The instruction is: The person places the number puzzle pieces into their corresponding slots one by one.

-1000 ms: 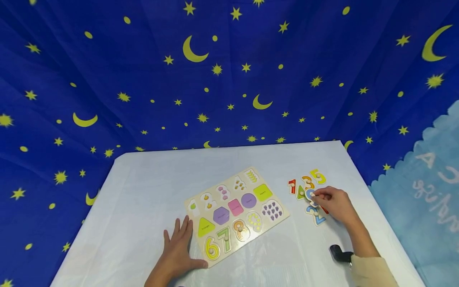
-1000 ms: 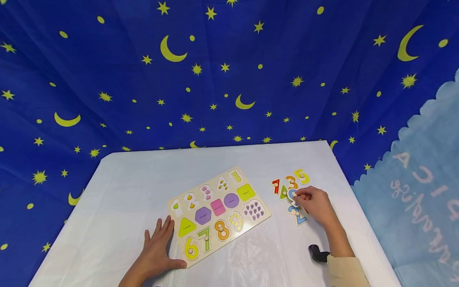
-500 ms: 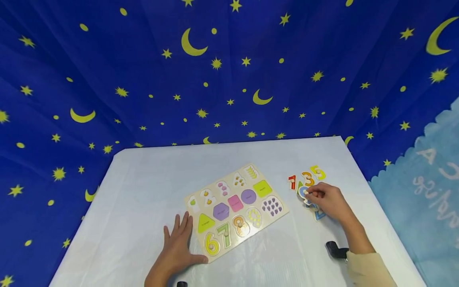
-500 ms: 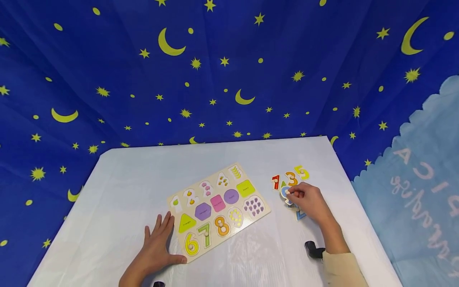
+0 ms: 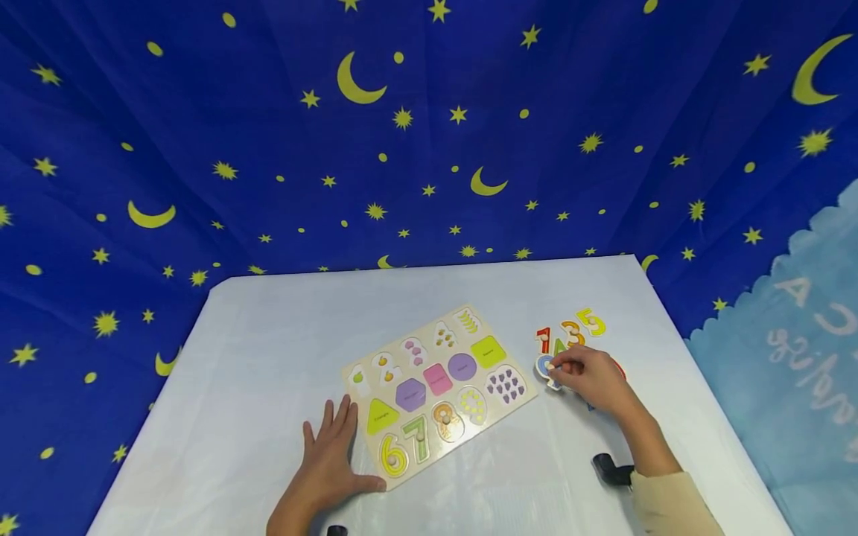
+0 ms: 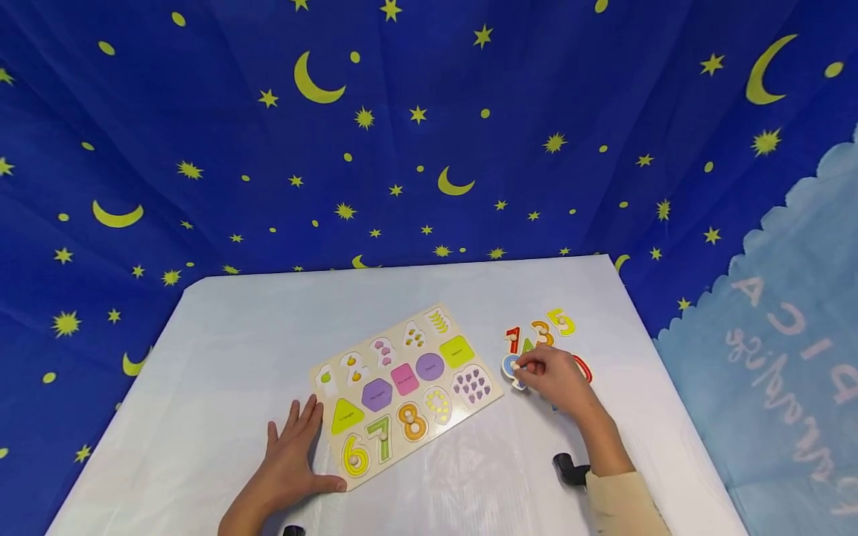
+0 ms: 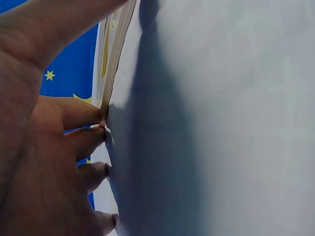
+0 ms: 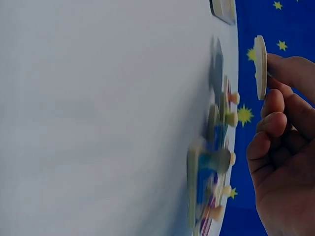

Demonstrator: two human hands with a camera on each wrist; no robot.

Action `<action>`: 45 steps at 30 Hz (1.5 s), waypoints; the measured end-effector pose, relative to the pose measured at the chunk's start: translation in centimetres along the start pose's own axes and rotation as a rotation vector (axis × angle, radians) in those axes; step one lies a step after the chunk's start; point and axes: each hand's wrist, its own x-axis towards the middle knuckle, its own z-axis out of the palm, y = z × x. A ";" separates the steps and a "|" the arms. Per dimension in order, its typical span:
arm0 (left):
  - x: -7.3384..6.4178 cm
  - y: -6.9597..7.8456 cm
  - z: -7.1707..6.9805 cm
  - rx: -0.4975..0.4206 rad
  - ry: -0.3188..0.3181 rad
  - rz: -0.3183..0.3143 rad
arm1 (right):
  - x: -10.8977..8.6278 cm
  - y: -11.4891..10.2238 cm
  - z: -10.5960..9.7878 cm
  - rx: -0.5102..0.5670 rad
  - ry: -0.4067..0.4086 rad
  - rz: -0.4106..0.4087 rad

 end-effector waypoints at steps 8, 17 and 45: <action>0.0 0.0 0.2 -0.013 0.005 0.015 | 0.0 -0.7 0.9 -0.009 0.002 -0.042; 0.0 -0.2 0.1 0.004 0.020 0.031 | 0.2 -2.3 2.1 0.024 -0.032 -0.085; 0.0 -0.3 0.0 0.010 0.017 0.029 | 0.6 -5.3 6.1 0.112 -0.157 -0.207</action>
